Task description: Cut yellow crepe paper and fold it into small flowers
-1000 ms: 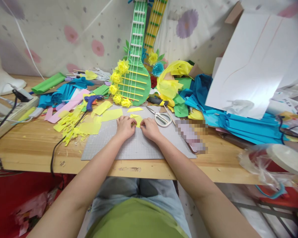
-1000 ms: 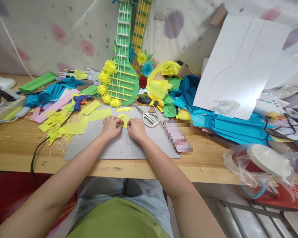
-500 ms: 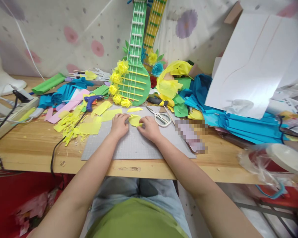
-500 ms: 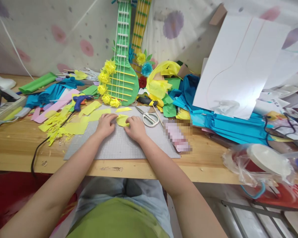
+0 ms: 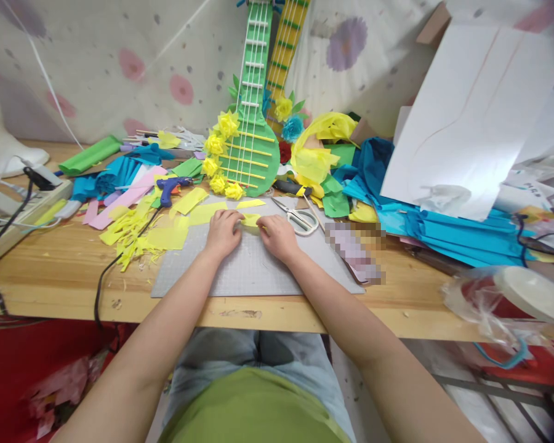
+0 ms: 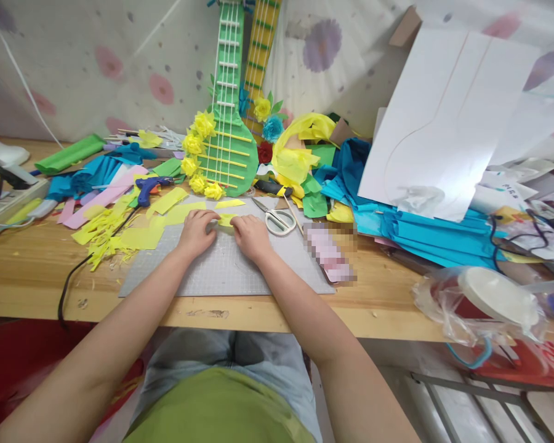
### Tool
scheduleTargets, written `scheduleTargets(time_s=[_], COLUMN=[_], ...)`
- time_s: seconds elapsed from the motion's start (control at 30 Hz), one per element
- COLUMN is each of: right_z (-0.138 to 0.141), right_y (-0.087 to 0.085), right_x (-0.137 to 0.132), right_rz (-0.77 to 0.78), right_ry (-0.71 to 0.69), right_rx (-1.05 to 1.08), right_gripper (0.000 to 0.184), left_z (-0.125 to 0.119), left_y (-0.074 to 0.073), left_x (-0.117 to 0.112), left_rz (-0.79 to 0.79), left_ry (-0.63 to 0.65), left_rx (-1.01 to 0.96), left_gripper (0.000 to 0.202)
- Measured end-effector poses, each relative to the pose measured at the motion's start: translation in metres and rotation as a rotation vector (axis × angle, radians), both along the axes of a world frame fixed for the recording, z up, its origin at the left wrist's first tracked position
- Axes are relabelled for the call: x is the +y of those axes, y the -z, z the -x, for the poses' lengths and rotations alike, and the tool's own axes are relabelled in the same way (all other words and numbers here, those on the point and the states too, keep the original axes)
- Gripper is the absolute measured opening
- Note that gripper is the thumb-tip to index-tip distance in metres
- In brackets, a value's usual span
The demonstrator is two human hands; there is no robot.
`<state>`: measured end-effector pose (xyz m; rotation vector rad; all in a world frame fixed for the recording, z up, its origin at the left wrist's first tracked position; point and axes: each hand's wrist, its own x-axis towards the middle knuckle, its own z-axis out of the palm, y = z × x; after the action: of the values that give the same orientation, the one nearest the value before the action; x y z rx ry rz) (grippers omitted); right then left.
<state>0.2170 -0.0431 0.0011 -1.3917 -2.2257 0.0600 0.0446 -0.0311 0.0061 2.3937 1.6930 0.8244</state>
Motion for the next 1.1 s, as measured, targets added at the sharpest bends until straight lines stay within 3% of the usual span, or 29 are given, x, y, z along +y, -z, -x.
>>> scheduleTargets(time_s=[0.3,0.57,0.8,1.1], right_z=[-0.013,-0.008,-0.008,-0.006], right_y=[-0.004,0.001,0.003,0.008], right_x=[-0.002,-0.002,0.003,0.006], right_rz=[0.060,0.143,0.290,0.297], right_ry=[-0.055,0.022,0.120,0.164], right_rx=[0.137,0.155,0.335,0.372], right_gripper=[0.020,0.026,0.018,0.020], left_z=[-0.001,-0.006,-0.002,-0.001], left_y=[-0.004,-0.004,-0.002,-0.001], left_x=[-0.003,-0.009,-0.008,-0.006], left_rz=[0.012,0.021,0.088,0.154], left_ry=[0.061,0.017,0.005,-0.048], left_rx=[0.020,0.066,-0.083,-0.191], left_gripper=[0.011,0.008,0.011,0.014])
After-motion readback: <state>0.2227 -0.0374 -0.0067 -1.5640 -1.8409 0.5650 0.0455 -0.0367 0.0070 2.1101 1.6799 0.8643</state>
